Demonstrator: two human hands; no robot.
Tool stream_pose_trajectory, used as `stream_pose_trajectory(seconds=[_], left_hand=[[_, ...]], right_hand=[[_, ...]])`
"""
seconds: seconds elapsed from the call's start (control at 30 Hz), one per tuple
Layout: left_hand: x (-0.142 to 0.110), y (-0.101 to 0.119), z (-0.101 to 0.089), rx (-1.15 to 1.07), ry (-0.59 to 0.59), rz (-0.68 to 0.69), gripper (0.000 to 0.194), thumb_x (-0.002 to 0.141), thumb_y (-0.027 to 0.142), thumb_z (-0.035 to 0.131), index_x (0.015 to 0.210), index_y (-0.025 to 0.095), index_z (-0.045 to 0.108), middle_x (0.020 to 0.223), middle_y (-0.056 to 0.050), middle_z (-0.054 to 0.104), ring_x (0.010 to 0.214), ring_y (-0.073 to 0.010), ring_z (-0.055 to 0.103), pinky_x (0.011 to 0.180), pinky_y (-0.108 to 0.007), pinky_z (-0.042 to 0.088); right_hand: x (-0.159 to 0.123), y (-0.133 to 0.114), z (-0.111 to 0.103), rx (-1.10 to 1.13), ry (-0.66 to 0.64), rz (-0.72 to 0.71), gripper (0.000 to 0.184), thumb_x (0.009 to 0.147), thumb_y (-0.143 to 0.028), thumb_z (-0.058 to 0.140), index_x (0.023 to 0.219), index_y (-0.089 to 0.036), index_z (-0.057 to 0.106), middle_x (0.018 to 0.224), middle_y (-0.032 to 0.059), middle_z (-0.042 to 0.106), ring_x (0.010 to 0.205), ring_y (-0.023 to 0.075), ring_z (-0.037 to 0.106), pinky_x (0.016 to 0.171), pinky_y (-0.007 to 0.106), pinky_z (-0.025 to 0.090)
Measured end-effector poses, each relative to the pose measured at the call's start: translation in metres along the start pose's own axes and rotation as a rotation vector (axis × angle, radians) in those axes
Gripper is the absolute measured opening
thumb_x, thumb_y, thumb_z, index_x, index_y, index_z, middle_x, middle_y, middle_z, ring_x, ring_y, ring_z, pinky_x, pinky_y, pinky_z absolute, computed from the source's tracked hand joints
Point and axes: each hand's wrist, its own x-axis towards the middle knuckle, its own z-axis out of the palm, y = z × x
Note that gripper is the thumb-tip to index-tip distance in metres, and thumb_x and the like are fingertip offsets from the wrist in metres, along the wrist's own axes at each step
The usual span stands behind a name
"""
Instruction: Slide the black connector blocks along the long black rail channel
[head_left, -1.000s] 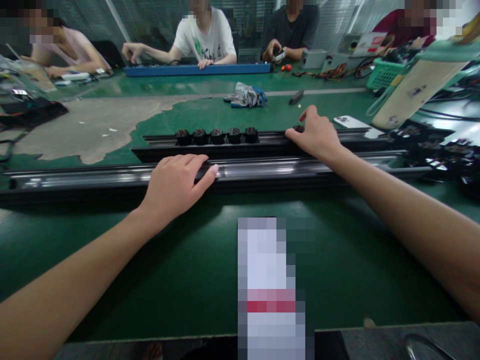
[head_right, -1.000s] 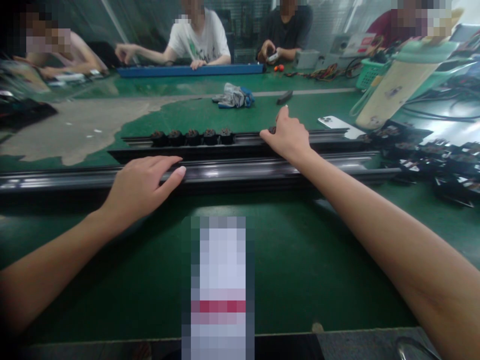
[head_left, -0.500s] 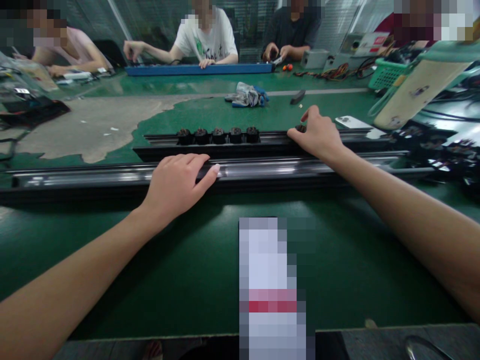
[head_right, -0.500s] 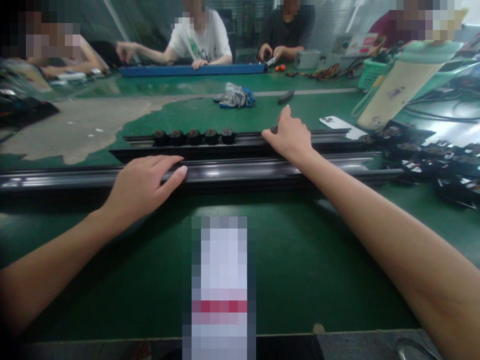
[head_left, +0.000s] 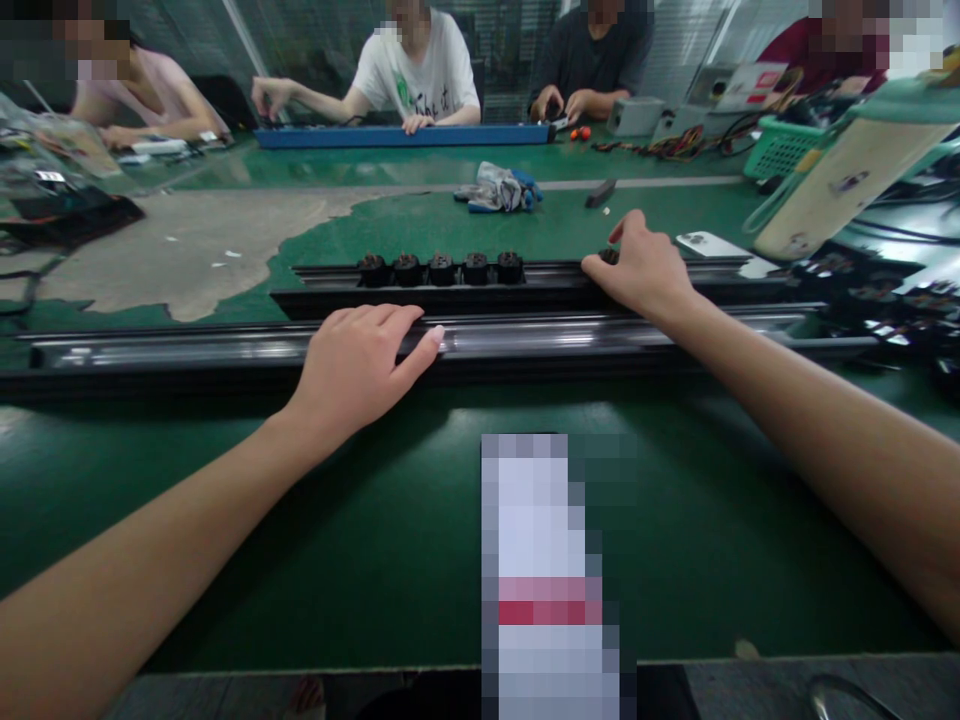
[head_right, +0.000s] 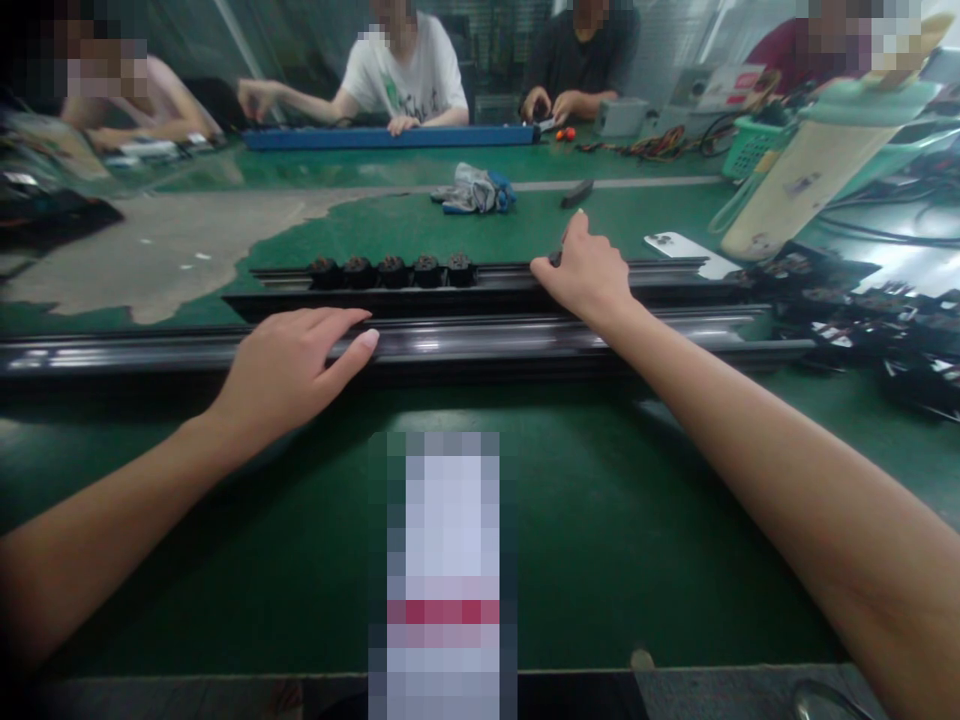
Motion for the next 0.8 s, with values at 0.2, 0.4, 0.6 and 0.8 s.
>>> stream_pose_trajectory(seconds=[0.2,0.4,0.6,0.8], left_hand=[[-0.0002,0.0009,-0.0009,-0.006,-0.006,-0.005,0.069,0.101,0.056,0.023,0.133,0.011,0.064,0.132,-0.016,0.068,0.123,-0.0345,0.062,0.105,-0.049,0.044],[-0.0001,0.0015,-0.0012,-0.019,-0.007,-0.006,0.069,0.101,0.056,0.024,0.134,0.011,0.064,0.133,-0.017,0.068,0.124,-0.0336,0.062,0.106,-0.048,0.043],[-0.0006,0.0014,-0.0012,-0.022,-0.010,-0.008,0.068,0.101,0.055,0.024,0.134,0.011,0.063,0.132,-0.017,0.068,0.124,-0.0338,0.061,0.107,-0.049,0.043],[-0.0002,0.0000,0.0000,-0.014,-0.010,-0.003,0.069,0.101,0.056,0.022,0.134,0.012,0.063,0.133,-0.016,0.068,0.123,-0.0340,0.061,0.106,-0.049,0.043]], right_hand=[[-0.0024,-0.0031,-0.0031,-0.031,-0.017,0.024,0.068,0.085,-0.058,0.055,0.136,-0.013,0.049,0.114,0.0236,0.064,0.109,0.0403,0.060,0.090,0.055,0.047],[-0.0006,0.0007,-0.0039,0.012,-0.041,-0.003,0.070,0.086,-0.060,0.052,0.138,-0.014,0.047,0.117,0.0242,0.063,0.111,0.0416,0.059,0.088,0.055,0.047],[0.0002,0.0012,-0.0008,0.006,-0.011,0.019,0.069,0.084,-0.059,0.054,0.138,-0.016,0.048,0.113,0.0222,0.064,0.110,0.0402,0.059,0.089,0.056,0.047],[-0.0016,-0.0006,-0.0023,0.008,-0.009,0.029,0.068,0.084,-0.059,0.054,0.138,-0.017,0.048,0.114,0.0220,0.064,0.109,0.0402,0.059,0.088,0.056,0.048]])
